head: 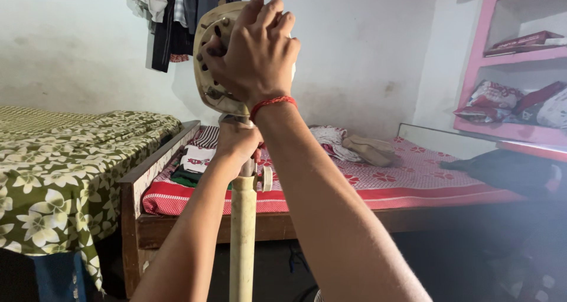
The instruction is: The person assembles a standing fan by attaching the motor housing to the pole, securing it with a knob, and adjusting the orientation. The person then places the assembled motor housing onto the floor near a fan cage.
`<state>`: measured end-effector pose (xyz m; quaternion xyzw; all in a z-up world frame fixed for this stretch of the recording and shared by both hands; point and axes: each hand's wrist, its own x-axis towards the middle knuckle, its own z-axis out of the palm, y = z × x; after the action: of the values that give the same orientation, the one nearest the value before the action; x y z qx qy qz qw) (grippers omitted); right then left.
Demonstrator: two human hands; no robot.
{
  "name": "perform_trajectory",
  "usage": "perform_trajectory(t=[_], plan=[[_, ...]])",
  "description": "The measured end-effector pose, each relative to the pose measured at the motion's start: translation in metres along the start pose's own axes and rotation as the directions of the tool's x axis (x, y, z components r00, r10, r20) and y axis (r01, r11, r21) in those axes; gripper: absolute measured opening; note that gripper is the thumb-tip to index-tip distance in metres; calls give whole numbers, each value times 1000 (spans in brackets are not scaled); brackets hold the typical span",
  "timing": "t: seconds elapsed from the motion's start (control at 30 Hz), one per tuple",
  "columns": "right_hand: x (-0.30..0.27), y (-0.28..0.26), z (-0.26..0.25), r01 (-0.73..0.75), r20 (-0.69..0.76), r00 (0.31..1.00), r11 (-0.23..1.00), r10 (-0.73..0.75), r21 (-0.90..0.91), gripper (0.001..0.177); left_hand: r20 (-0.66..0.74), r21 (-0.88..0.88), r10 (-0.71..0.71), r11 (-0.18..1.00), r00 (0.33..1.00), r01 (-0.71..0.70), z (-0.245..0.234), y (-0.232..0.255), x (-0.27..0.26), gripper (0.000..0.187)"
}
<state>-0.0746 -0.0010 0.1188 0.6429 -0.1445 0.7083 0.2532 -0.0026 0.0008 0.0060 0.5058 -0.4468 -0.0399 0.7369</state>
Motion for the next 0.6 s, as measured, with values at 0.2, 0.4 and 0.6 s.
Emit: perform_trajectory(t=[0.2, 0.4, 0.6], plan=[[-4, 10, 8, 31, -59, 998, 999, -29, 28, 88, 54, -75, 6, 997, 999, -2, 0, -3, -1, 7], [-6, 22, 7, 49, -63, 997, 992, -42, 120, 80, 88, -9, -7, 1000, 996, 8, -2, -6, 0, 9], [-8, 33, 1, 87, -118, 991, 970, -61, 229, 53, 118, -50, 5, 999, 993, 1, -5, -7, 0, 11]])
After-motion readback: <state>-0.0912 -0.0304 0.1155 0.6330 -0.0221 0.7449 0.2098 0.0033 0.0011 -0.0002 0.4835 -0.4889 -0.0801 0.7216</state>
